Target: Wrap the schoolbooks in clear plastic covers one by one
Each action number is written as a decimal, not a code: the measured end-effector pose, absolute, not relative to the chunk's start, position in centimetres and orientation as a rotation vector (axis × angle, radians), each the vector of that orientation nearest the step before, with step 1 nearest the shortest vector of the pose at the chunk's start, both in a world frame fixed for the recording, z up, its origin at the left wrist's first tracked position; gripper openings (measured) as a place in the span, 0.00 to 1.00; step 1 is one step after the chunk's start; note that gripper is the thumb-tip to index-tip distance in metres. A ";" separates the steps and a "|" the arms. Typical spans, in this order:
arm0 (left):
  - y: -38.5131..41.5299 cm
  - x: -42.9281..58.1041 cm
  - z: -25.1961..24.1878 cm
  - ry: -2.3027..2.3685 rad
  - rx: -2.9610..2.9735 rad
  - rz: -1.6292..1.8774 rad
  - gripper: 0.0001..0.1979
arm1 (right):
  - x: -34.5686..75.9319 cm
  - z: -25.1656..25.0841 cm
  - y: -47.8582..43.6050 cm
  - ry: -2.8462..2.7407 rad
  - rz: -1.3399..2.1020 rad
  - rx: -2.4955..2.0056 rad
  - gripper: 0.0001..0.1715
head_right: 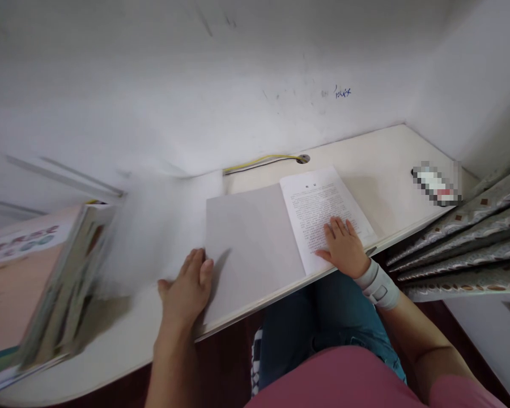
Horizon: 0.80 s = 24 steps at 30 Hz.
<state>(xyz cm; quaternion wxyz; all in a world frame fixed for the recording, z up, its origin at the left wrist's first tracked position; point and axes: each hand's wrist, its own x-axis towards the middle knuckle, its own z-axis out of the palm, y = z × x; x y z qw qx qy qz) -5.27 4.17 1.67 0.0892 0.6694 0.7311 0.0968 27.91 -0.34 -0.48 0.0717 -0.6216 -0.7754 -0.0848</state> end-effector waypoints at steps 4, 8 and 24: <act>4.2 -5.4 1.6 2.175 2.001 0.282 0.28 | 27.9 -0.3 -0.4 -2.326 -0.283 -1.875 0.39; 4.2 -5.4 1.6 2.175 2.005 0.281 0.29 | 28.0 0.0 -0.4 -2.325 -0.273 -1.885 0.38; 4.4 -5.7 1.0 2.191 2.005 0.331 0.26 | 28.4 0.2 0.0 -2.396 -0.207 -1.746 0.40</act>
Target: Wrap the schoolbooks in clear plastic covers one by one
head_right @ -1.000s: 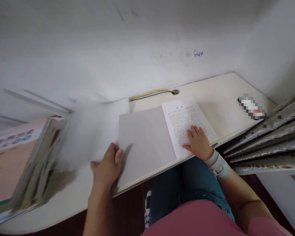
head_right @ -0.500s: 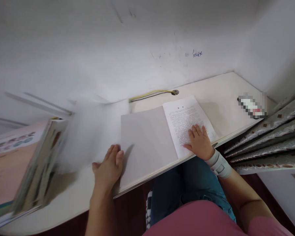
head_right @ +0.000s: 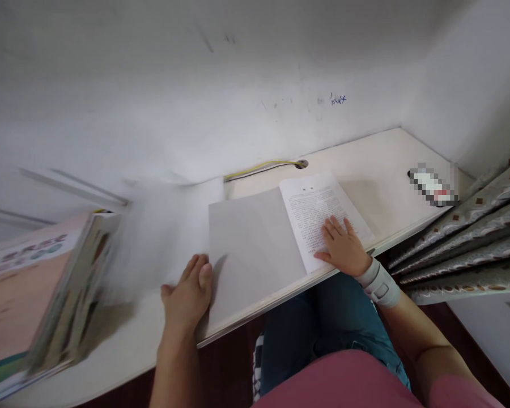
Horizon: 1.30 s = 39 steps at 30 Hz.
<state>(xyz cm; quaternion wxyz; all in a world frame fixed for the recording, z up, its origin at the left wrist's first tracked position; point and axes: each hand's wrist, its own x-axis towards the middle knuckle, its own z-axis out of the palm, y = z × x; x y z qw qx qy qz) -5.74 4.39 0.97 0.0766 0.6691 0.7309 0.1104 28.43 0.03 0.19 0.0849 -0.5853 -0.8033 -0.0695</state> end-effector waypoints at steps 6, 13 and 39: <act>3.9 -5.3 1.1 2.181 2.146 0.635 0.27 | 27.1 -0.4 0.6 -2.448 -0.111 -1.679 0.44; 3.9 -6.1 0.2 2.155 2.147 0.433 0.26 | 27.2 -1.0 0.7 -2.450 -0.066 -1.686 0.44; 4.5 -6.6 0.0 2.225 2.014 0.348 0.23 | 28.7 -1.2 1.3 -2.464 -0.076 -1.680 0.45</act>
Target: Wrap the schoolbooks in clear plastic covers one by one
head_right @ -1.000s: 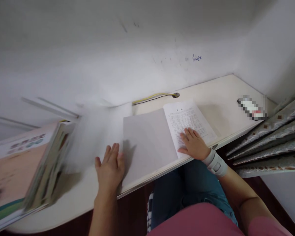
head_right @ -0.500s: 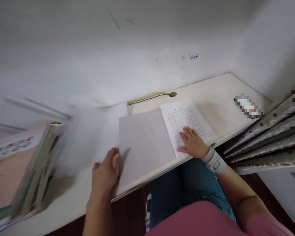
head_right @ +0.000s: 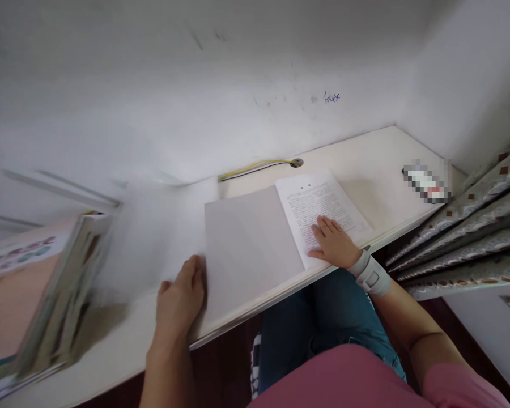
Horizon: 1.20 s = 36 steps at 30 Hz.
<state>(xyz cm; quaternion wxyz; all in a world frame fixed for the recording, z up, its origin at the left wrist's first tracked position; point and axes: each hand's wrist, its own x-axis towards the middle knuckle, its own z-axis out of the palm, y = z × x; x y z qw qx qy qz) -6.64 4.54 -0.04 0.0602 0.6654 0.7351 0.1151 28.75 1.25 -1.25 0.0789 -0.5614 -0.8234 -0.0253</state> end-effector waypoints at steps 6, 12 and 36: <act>4.3 -6.2 0.5 2.212 2.037 0.354 0.23 | 28.4 -0.7 0.5 -2.441 -0.145 -1.744 0.44; 4.2 -5.9 0.8 2.155 2.068 0.342 0.22 | 28.4 -0.4 0.9 -2.448 -0.172 -1.733 0.43; 4.3 -6.2 0.8 2.138 2.068 0.316 0.22 | 27.9 -0.3 0.8 -2.317 -0.138 -1.951 0.43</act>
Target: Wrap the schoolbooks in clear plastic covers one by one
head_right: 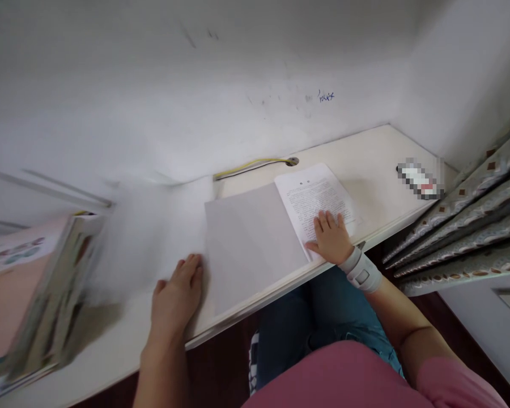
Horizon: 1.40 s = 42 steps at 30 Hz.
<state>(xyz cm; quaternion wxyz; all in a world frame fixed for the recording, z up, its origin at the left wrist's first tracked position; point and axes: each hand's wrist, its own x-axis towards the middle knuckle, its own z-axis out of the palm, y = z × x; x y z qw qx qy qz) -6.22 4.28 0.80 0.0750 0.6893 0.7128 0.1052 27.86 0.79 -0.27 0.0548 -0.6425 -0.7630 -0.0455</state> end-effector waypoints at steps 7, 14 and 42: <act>4.3 -6.1 0.6 2.128 2.104 0.332 0.23 | 27.5 2.9 5.9 -2.514 -0.037 -1.716 0.43; 4.1 -6.1 0.8 2.127 2.091 0.325 0.24 | 26.3 2.6 9.7 -2.594 0.215 -1.906 0.46; 2.3 -3.2 2.6 2.187 1.875 0.374 0.22 | 28.4 -0.6 -0.3 -2.524 -0.034 -1.560 0.35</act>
